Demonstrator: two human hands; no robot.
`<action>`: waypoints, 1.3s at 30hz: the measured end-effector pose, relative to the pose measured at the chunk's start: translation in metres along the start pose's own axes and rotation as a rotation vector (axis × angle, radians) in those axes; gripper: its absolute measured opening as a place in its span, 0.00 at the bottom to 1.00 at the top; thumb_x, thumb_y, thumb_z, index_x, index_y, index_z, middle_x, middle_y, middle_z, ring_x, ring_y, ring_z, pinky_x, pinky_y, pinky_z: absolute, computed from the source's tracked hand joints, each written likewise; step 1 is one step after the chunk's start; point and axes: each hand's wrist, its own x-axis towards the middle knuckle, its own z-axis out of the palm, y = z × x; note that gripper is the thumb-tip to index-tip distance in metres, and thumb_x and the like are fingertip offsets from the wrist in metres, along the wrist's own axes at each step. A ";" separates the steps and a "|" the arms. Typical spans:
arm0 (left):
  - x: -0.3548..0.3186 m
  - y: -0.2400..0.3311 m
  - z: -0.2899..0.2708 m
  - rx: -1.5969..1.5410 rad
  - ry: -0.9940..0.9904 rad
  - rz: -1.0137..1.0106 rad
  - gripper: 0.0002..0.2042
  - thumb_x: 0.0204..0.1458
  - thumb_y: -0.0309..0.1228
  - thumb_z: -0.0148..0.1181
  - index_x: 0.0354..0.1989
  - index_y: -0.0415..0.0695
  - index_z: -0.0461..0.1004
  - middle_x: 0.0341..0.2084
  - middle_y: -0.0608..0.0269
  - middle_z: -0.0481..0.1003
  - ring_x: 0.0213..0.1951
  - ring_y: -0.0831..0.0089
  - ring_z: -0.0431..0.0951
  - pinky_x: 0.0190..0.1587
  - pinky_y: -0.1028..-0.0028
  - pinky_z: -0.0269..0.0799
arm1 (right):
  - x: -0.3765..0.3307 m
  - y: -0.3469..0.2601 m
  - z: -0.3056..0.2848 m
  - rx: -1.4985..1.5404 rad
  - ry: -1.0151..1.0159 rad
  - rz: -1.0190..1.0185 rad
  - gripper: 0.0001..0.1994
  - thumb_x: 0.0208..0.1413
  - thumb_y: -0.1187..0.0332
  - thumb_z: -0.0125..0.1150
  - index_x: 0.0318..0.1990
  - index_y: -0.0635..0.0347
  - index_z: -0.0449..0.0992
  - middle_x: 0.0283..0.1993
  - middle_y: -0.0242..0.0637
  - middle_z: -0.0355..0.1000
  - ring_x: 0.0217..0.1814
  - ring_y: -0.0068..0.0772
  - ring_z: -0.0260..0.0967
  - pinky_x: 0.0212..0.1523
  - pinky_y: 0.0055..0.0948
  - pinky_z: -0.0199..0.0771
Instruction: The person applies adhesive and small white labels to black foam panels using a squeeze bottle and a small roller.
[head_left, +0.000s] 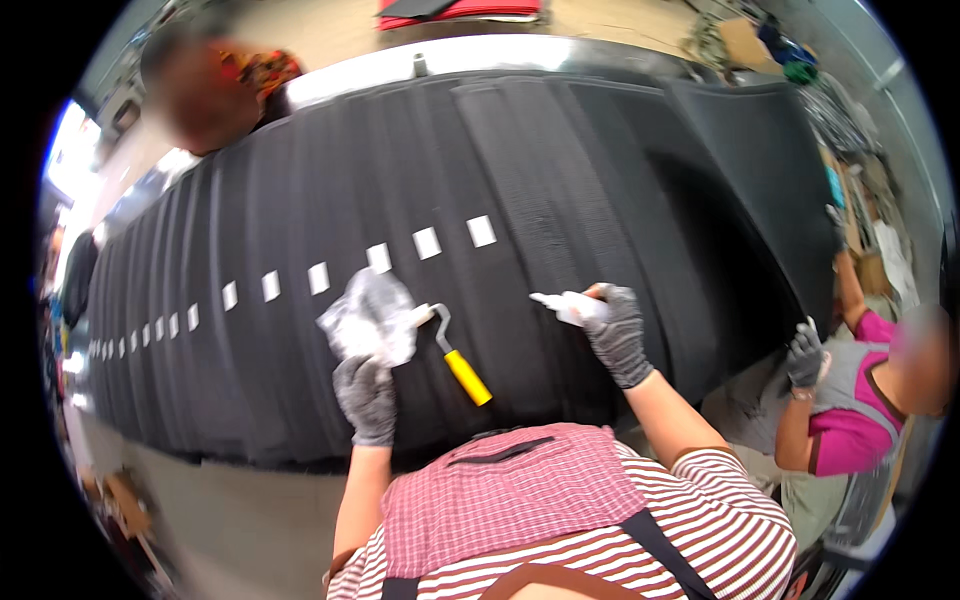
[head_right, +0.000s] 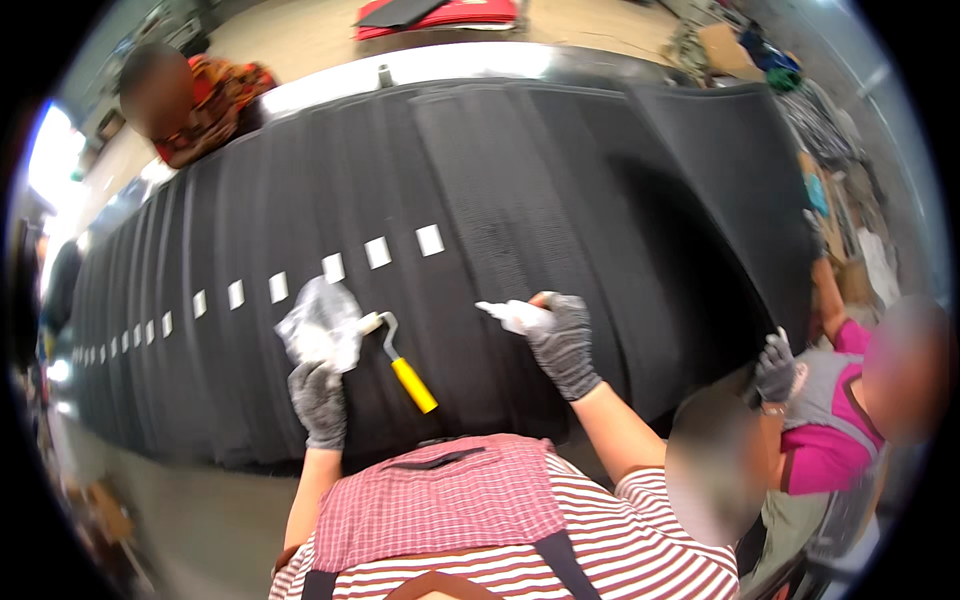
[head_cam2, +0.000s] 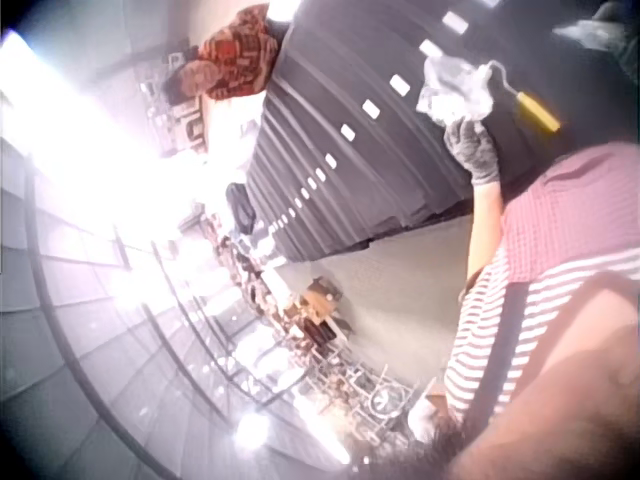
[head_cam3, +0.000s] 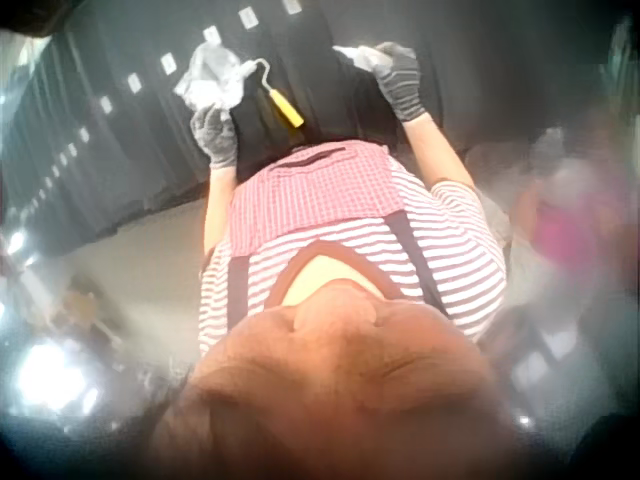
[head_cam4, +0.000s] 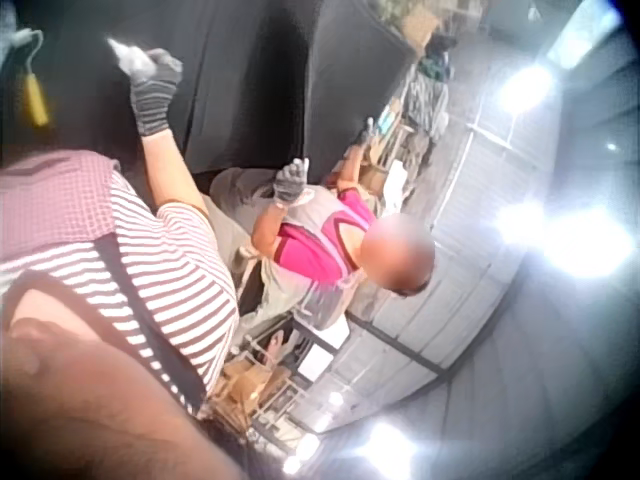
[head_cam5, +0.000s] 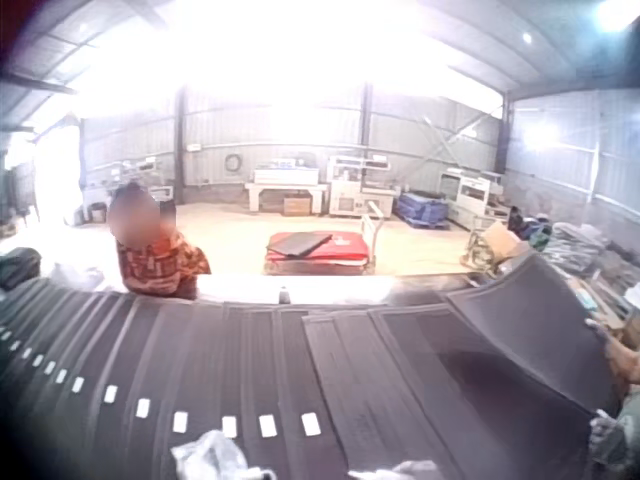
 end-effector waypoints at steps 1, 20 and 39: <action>0.002 0.004 0.000 -0.060 -0.010 -0.020 0.07 0.43 0.26 0.67 0.32 0.43 0.77 0.36 0.57 0.76 0.42 0.55 0.74 0.46 0.60 0.70 | 0.000 0.006 -0.001 -0.092 0.001 -0.078 0.13 0.53 0.61 0.67 0.39 0.59 0.75 0.36 0.40 0.74 0.35 0.41 0.72 0.45 0.37 0.72; -0.016 0.029 0.003 -0.291 -0.043 -0.070 0.09 0.41 0.25 0.68 0.33 0.42 0.79 0.36 0.57 0.77 0.42 0.55 0.74 0.48 0.62 0.71 | 0.056 -0.169 0.173 -0.566 -0.972 -0.353 0.12 0.59 0.65 0.55 0.44 0.59 0.79 0.43 0.45 0.79 0.45 0.42 0.78 0.49 0.33 0.78; -0.023 0.020 0.013 -0.200 -0.003 -0.002 0.15 0.49 0.33 0.60 0.45 0.40 0.76 0.41 0.50 0.75 0.46 0.49 0.73 0.54 0.55 0.68 | 0.046 -0.193 0.174 -0.462 -0.716 -0.800 0.22 0.32 0.52 0.72 0.32 0.54 0.75 0.26 0.40 0.76 0.32 0.43 0.77 0.36 0.37 0.77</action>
